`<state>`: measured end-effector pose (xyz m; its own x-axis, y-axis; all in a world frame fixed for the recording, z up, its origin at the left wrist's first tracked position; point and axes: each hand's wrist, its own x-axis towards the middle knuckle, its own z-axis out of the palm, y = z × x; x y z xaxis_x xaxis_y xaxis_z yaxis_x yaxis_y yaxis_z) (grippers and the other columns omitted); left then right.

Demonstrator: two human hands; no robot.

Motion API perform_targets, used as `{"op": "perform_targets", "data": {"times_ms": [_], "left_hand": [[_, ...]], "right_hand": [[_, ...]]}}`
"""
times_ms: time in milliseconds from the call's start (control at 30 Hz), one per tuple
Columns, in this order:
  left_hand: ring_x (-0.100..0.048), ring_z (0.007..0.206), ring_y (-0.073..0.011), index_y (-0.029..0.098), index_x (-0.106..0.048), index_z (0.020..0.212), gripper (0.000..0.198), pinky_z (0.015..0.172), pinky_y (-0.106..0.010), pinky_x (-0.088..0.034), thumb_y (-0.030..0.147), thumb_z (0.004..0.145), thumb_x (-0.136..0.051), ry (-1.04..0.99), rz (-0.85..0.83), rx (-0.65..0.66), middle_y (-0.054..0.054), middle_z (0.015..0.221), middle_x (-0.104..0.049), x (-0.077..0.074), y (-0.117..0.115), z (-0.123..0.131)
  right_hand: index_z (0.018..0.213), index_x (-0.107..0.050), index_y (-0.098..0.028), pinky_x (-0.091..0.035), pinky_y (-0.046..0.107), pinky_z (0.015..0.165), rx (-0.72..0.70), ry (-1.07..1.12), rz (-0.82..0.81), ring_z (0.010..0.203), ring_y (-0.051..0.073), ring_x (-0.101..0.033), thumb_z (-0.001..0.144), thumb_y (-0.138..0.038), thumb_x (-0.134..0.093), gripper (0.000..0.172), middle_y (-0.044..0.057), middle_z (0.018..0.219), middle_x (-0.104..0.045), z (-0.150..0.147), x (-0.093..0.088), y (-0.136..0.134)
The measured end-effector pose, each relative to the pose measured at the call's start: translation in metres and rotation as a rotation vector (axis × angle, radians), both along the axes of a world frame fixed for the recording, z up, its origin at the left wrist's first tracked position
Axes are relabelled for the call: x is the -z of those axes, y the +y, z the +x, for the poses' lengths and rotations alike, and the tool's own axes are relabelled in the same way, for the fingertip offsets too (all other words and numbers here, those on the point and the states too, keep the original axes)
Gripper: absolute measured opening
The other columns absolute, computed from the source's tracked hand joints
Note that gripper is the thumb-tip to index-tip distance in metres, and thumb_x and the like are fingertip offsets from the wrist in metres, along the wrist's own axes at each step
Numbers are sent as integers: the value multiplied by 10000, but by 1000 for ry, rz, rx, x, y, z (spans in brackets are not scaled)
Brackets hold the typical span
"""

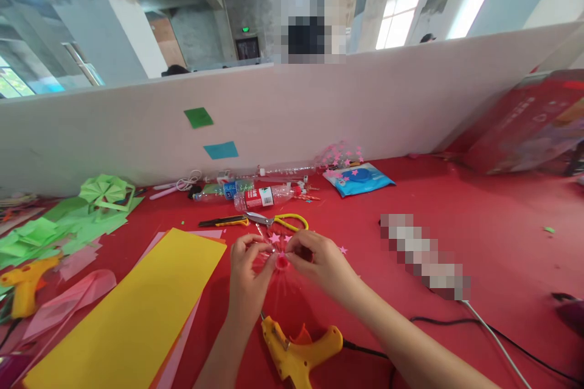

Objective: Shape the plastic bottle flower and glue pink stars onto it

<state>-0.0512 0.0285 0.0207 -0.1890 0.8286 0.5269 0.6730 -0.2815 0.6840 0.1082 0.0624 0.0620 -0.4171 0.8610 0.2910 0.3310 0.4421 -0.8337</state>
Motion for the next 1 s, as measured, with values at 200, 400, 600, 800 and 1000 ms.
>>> {"op": "perform_targets", "data": {"times_ms": [200, 400, 600, 800, 1000], "left_hand": [[-541, 989, -202, 230, -653, 806, 52, 882, -365, -464, 238, 783, -607, -90, -21, 38, -41, 993, -530, 2, -3, 3], [-549, 964, -192, 224, -637, 778, 24, 870, -356, -474, 242, 775, -622, -137, -26, 65, -38, 979, -542, 2, -5, 6], [-557, 966, -200, 216, -640, 754, 30, 870, -368, -479, 243, 759, -628, -182, -44, 79, -41, 973, -550, -1, -6, 7], [-556, 1002, -204, 203, -638, 776, 63, 881, -360, -480, 252, 787, -600, -252, -85, 127, -60, 1007, -561, -5, -7, 8], [-564, 979, -200, 204, -655, 784, 87, 880, -366, -490, 280, 785, -612, -247, -68, 111, -54, 989, -572, -3, -7, 7]], "right_hand": [[706, -572, -180, -333, 208, 532, 37, -7, -66, 576, 104, -476, 768, -94, -531, 114, -26, 651, -572, -8, 9, -4], [691, -567, -177, -329, 205, 520, 39, 30, -163, 549, 97, -463, 756, -104, -519, 109, -40, 607, -544, -10, 18, -1], [671, -547, -174, -317, 203, 507, 52, 44, -202, 537, 91, -444, 742, -105, -507, 107, -45, 594, -529, -11, 16, -2], [649, -519, -182, -312, 205, 504, 71, 30, -198, 530, 93, -446, 731, -98, -495, 119, -45, 591, -521, -12, 16, -4], [704, -564, -189, -324, 212, 515, 118, -94, -37, 548, 107, -464, 726, -100, -523, 100, -27, 626, -557, -11, 17, -7]]}}
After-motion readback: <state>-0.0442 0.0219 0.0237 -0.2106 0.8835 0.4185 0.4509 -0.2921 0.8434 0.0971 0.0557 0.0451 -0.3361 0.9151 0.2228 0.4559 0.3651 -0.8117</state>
